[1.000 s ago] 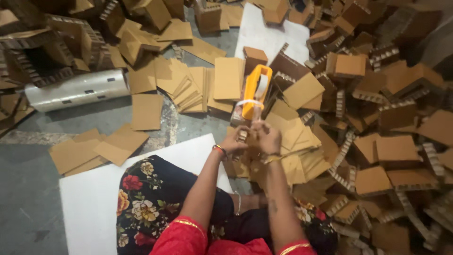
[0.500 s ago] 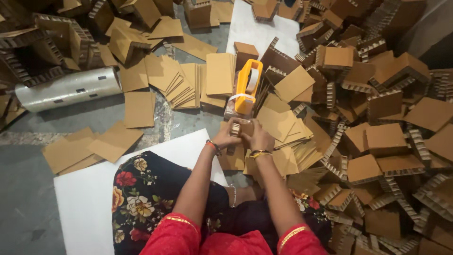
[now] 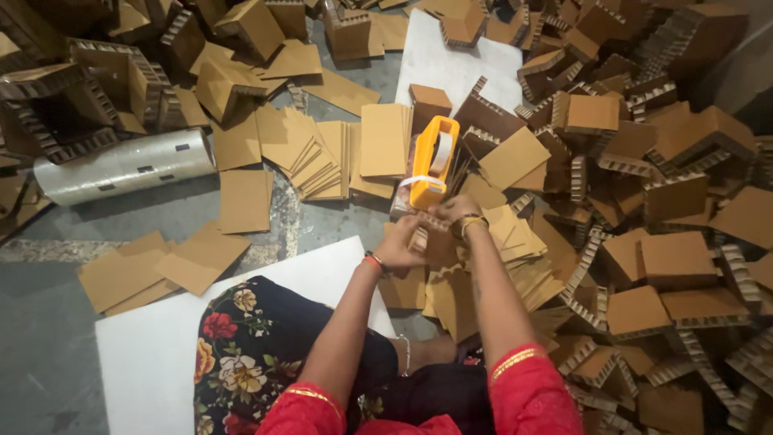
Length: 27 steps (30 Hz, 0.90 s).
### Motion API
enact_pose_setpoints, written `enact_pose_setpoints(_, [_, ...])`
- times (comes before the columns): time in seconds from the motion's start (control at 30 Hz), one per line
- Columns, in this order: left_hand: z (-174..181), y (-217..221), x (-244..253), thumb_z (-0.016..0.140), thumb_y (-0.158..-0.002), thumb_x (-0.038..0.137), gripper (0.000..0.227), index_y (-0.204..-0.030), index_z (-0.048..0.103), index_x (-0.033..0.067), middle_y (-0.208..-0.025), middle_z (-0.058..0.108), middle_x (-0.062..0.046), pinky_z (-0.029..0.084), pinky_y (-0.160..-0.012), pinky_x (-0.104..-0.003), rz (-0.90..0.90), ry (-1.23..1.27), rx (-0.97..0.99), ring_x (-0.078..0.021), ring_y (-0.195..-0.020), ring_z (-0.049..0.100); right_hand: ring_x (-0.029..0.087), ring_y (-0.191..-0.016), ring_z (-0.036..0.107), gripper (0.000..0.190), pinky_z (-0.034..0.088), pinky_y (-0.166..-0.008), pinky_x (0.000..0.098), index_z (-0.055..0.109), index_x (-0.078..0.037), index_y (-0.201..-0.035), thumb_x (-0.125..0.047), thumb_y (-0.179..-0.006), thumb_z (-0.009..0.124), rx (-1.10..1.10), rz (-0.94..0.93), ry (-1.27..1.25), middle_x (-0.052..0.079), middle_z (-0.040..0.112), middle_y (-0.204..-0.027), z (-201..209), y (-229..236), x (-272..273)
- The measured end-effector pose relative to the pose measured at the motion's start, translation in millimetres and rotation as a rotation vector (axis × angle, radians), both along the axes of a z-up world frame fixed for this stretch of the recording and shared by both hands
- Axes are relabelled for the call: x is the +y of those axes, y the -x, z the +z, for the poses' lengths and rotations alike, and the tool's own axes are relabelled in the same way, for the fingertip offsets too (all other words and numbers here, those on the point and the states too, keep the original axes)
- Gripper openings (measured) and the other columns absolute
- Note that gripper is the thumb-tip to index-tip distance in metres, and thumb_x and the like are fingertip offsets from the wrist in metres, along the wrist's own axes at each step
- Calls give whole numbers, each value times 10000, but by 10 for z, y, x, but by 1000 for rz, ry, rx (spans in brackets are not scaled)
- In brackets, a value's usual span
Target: The person sits on the floor and assembles small cardboard boxes by folding the flaps and securing them with clear tape from a yellow dispenser. They repeatedly pick up flat cardboard pieces, fold them into box shapes, apply tape, and place the finished boxes into a growing pile.
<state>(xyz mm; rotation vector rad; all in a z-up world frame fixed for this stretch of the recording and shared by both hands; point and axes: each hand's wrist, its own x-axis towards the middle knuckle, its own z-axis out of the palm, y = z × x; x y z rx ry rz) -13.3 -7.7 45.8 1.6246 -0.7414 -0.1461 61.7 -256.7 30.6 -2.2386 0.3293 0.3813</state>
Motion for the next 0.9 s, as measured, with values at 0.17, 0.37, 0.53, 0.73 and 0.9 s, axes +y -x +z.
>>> enact_pose_setpoints(0.17, [702,335,17,792,-605,198,666,-1248,617,172,-1485,418,-238,436,-1145,-438,-133,-47,-69,-417,-1396,451,191,-834,695,309,564,-709,359,740,7,-1114,-203,-895,682,211,164,-333,85,768,-978,-34,492,-738])
enact_pose_setpoints(0.37, [1446,756,-119,841,-534,214,693,-1200,649,197,-1500,412,-278,372,-1137,-545,-391,-224,-493,-497,-1381,393,171,-956,681,327,560,-817,335,681,-34,-1198,-197,-915,664,93,-62,-592,50,730,-1078,-80,1897,-929])
enact_pose_setpoints(0.53, [1911,1129,-307,832,-571,231,703,-1245,635,271,-1490,455,-245,410,-1135,-545,-569,-262,-595,-481,-1380,430,171,-981,676,292,562,-848,327,670,-44,-1187,-171,-924,674,-40,-196,-644,45,714,-1082,-164,2625,-890])
enact_pose_setpoints(0.73, [1955,964,-128,771,-586,177,877,-1426,521,162,-1451,467,-201,456,-1135,-461,-590,-166,-148,-354,-1383,468,170,-1011,670,254,564,-885,318,658,-55,-1174,-138,-935,686,-134,-192,-498,39,694,-1087,-370,2367,-544])
enact_pose_setpoints(0.9, [1586,193,901,721,-859,434,707,-1455,529,106,-1405,570,-116,437,-1183,-382,-123,1050,209,-257,-1345,552,170,-1037,666,229,566,-916,310,647,-64,-1163,-111,-945,696,-431,-275,-218,34,678,-1090,-83,2006,-806])
